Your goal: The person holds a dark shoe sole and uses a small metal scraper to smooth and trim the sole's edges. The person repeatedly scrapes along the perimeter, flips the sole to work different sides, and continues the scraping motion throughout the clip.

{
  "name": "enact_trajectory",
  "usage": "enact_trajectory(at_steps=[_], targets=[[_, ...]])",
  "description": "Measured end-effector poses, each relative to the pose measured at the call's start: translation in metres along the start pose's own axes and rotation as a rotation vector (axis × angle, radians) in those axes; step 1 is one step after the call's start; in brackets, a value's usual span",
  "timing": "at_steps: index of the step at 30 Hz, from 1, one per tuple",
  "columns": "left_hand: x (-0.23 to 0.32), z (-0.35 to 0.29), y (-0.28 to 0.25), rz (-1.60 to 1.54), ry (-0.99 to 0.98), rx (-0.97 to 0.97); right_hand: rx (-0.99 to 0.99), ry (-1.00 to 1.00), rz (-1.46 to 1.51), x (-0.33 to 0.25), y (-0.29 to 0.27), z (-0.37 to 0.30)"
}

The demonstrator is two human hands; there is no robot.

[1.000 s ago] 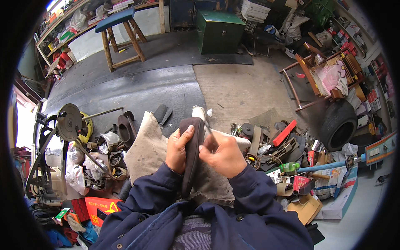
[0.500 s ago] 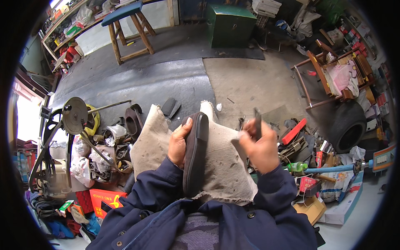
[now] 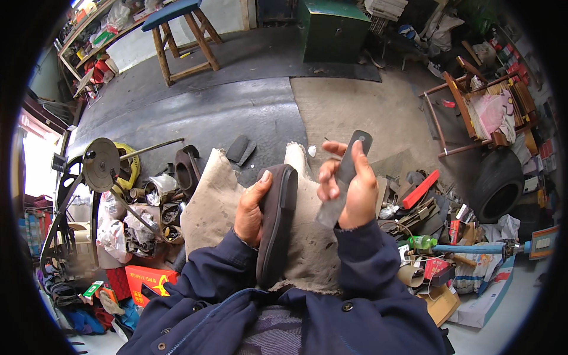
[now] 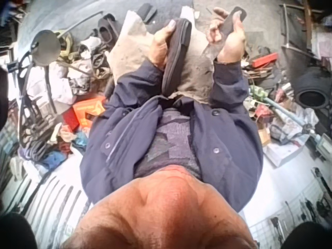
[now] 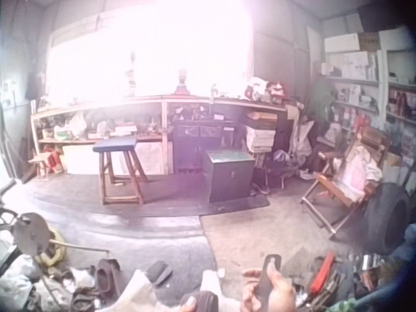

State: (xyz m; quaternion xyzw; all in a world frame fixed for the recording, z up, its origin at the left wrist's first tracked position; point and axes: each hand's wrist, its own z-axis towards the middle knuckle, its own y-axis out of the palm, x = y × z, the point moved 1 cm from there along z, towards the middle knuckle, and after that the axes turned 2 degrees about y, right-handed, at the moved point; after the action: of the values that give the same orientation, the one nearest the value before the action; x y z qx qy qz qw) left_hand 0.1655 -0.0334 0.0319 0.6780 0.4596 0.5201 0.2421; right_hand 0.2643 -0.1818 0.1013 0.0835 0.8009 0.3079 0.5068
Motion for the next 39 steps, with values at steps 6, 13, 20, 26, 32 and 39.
enact_trajectory(at_steps=[6,13,20,26,32,39], targets=[[0.007,0.005,0.003,0.099,-0.054,0.002,-0.068,-0.023,0.405,0.015,0.005,0.046],[0.007,0.013,0.004,0.139,-0.018,0.018,0.084,-0.124,0.482,0.031,0.005,0.062],[0.004,0.017,0.004,0.174,0.007,-0.026,0.095,-0.075,0.593,0.034,-0.004,0.069],[0.0,0.024,0.004,0.159,-0.016,-0.034,0.102,-0.06,0.599,0.034,-0.004,0.07],[-0.002,0.026,0.004,0.128,-0.049,-0.028,0.131,-0.077,0.568,0.035,-0.007,0.072],[0.002,0.022,0.005,0.148,-0.035,-0.04,0.12,-0.035,0.616,0.039,-0.006,0.069]])
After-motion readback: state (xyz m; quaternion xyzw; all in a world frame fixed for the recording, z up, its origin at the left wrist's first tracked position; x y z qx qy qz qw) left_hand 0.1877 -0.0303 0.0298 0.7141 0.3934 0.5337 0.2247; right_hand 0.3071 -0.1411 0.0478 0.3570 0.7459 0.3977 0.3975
